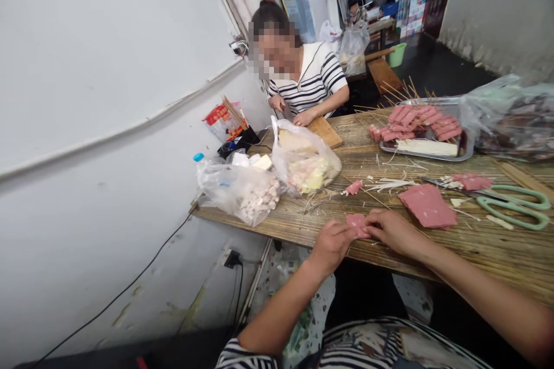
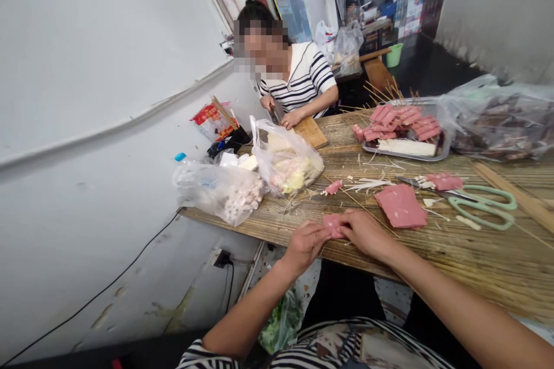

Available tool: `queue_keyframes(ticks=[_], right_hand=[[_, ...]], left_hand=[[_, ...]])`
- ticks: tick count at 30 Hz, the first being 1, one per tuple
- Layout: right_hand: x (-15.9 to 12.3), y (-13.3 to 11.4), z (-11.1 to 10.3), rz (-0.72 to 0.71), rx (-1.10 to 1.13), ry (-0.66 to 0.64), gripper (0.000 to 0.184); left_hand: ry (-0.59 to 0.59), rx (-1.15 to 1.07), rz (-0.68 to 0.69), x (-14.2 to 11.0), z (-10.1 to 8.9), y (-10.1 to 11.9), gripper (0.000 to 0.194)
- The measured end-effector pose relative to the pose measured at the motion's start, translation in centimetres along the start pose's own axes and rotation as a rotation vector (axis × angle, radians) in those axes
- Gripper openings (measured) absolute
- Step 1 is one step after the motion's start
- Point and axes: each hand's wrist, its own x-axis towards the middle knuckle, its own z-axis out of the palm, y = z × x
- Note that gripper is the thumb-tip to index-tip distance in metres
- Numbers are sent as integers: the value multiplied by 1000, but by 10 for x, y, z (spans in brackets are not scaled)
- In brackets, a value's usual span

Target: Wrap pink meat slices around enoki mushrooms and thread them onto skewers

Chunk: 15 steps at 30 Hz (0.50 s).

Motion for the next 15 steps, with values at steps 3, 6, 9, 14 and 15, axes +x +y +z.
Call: queue_keyframes(ticks=[3,6,9,14,15], right_hand=[[4,-1,-3,24,-15,-24,18],[3,1,-2,-26,-16,-9,20],[-5,6,2,-243,-119,171,22],[-20,9,17,-580,-465,344,22],[-21,9,20,-608,-509,347,22]], left_hand=[[-4,6,-6,0,-1,0,19],[6,28,-38,1,-1,1,18],[-1,29,-72,1,1,2,21],[-37,26,-116,2,2,1,22],[-47,25,-120,2,2,0,22]])
